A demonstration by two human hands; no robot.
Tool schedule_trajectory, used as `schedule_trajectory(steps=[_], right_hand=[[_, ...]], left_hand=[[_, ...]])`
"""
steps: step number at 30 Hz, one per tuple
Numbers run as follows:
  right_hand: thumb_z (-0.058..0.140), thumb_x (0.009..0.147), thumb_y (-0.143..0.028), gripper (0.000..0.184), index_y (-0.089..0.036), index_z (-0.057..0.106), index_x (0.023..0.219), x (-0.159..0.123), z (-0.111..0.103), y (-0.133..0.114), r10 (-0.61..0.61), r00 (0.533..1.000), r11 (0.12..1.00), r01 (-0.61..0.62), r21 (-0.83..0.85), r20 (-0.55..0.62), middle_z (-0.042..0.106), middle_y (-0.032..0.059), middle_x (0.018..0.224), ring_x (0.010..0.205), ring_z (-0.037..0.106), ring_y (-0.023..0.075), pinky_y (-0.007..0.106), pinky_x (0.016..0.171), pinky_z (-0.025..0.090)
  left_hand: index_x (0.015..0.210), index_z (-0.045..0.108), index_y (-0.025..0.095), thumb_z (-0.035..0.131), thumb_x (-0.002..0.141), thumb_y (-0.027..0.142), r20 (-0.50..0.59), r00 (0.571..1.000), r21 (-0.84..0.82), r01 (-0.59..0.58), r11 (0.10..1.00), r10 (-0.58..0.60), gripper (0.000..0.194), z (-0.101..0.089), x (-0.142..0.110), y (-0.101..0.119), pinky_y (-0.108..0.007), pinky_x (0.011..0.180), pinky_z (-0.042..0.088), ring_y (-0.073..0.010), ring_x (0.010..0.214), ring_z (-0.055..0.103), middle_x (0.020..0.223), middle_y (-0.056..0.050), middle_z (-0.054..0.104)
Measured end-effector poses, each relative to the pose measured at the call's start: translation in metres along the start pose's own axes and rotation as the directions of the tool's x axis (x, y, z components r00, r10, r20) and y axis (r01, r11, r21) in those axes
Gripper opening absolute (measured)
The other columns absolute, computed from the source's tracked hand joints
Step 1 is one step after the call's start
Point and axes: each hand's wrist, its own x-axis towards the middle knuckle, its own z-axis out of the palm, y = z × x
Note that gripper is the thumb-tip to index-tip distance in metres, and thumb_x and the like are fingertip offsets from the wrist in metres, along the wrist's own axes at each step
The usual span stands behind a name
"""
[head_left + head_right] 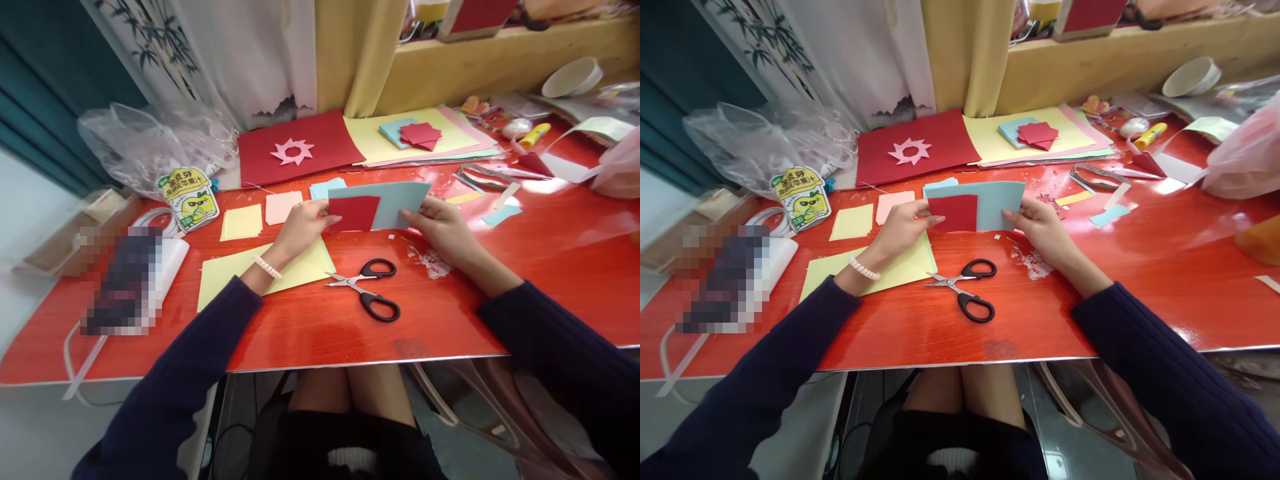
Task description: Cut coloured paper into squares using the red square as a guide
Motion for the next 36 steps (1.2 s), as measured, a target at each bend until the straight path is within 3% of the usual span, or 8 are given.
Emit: schedule_trajectory(steps=[9, 13, 15, 18, 21, 25, 29, 36], right_hand=[[0.070, 0.077, -0.023, 0.016, -0.024, 0.071, 0.093, -0.002, -0.002, -0.016, 0.102, 0.994, 0.987, -0.097, 0.130, -0.039, 0.069, 0.0010, 0.084, 0.065, 0.065, 0.0147, 0.030, 0.056, 0.057], [0.061, 0.085, -0.030, 0.012, -0.024, 0.070, 0.091, -0.004, 0.006, -0.033, 0.210, 0.967, 0.948, -0.166, 0.270, -0.142, 0.069, 0.0010, 0.093, 0.067, 0.065, 0.0113, 0.028, 0.063, 0.059], [0.053, 0.088, -0.045, 0.025, -0.027, 0.069, 0.084, -0.007, 0.016, -0.043, 0.249, 0.956, 0.916, -0.180, 0.359, -0.156, 0.070, 0.0005, 0.094, 0.075, 0.068, 0.0120, 0.027, 0.068, 0.059], [0.068, 0.070, -0.060, 0.033, -0.027, 0.067, 0.069, -0.013, 0.037, -0.053, 0.241, 0.970, 0.892, -0.212, 0.399, -0.022, 0.072, 0.0009, 0.084, 0.079, 0.070, 0.0175, 0.028, 0.063, 0.059], [0.078, 0.064, -0.051, 0.032, -0.021, 0.070, 0.070, -0.020, 0.058, -0.054, 0.282, 0.954, 0.908, -0.298, 0.295, 0.098, 0.074, 0.0061, 0.084, 0.070, 0.070, 0.0185, 0.028, 0.059, 0.059], [0.071, 0.077, -0.040, 0.026, -0.016, 0.074, 0.072, -0.025, 0.069, -0.048, 0.319, 0.948, 0.921, -0.313, 0.234, 0.012, 0.075, 0.0106, 0.083, 0.071, 0.071, 0.0190, 0.032, 0.071, 0.060], [0.069, 0.080, -0.036, 0.021, -0.017, 0.074, 0.073, -0.026, 0.067, -0.043, 0.267, 0.963, 0.940, -0.253, 0.228, -0.029, 0.075, 0.0086, 0.079, 0.077, 0.073, 0.0213, 0.037, 0.082, 0.059], [0.070, 0.079, -0.036, 0.020, -0.019, 0.075, 0.070, -0.025, 0.066, -0.044, 0.258, 0.966, 0.944, -0.247, 0.218, -0.024, 0.075, 0.0072, 0.078, 0.074, 0.072, 0.0207, 0.036, 0.076, 0.061]], left_hand=[[0.059, 0.039, 0.020, 0.065, 0.080, 0.030, 0.041, 0.998, -0.120, -0.038, 0.992, 0.043, 0.035, -0.014, -0.006, 0.015, -0.027, 0.055, 0.030, -0.0098, 0.056, 0.035, 0.060, 0.004, 0.035], [0.068, 0.055, 0.018, 0.068, 0.077, 0.031, 0.036, 0.998, -0.272, 0.060, 0.961, -0.052, 0.021, -0.014, -0.009, 0.025, -0.025, 0.058, 0.040, -0.0094, 0.059, 0.047, 0.063, 0.003, 0.049], [0.082, 0.062, 0.016, 0.068, 0.078, 0.029, 0.036, 0.994, -0.417, 0.107, 0.903, -0.102, 0.014, -0.013, -0.012, 0.032, -0.026, 0.066, 0.048, -0.0112, 0.069, 0.056, 0.073, -0.001, 0.061], [0.091, 0.064, 0.014, 0.066, 0.080, 0.026, 0.019, 0.990, -0.513, 0.130, 0.848, -0.140, 0.017, -0.011, -0.014, 0.042, -0.027, 0.071, 0.052, -0.0129, 0.076, 0.062, 0.084, -0.004, 0.067], [0.083, 0.064, 0.014, 0.066, 0.080, 0.025, -0.001, 0.990, -0.468, 0.125, 0.875, -0.142, 0.011, -0.008, -0.017, 0.048, -0.025, 0.068, 0.052, -0.0123, 0.072, 0.062, 0.079, -0.003, 0.067], [0.077, 0.062, 0.015, 0.069, 0.078, 0.023, -0.008, 0.991, -0.457, 0.118, 0.882, -0.137, 0.011, -0.005, -0.019, 0.050, -0.024, 0.066, 0.052, -0.0104, 0.067, 0.060, 0.073, -0.001, 0.064], [0.080, 0.060, 0.014, 0.069, 0.078, 0.027, 0.124, 0.974, -0.520, 0.226, 0.824, -0.190, 0.016, -0.007, -0.020, 0.052, -0.025, 0.069, 0.054, -0.0109, 0.071, 0.063, 0.078, -0.002, 0.065], [0.082, 0.063, 0.011, 0.073, 0.072, 0.024, 0.204, 0.954, -0.501, 0.295, 0.814, -0.220, 0.019, -0.009, -0.022, 0.052, -0.023, 0.067, 0.052, -0.0095, 0.068, 0.062, 0.078, -0.002, 0.064]])
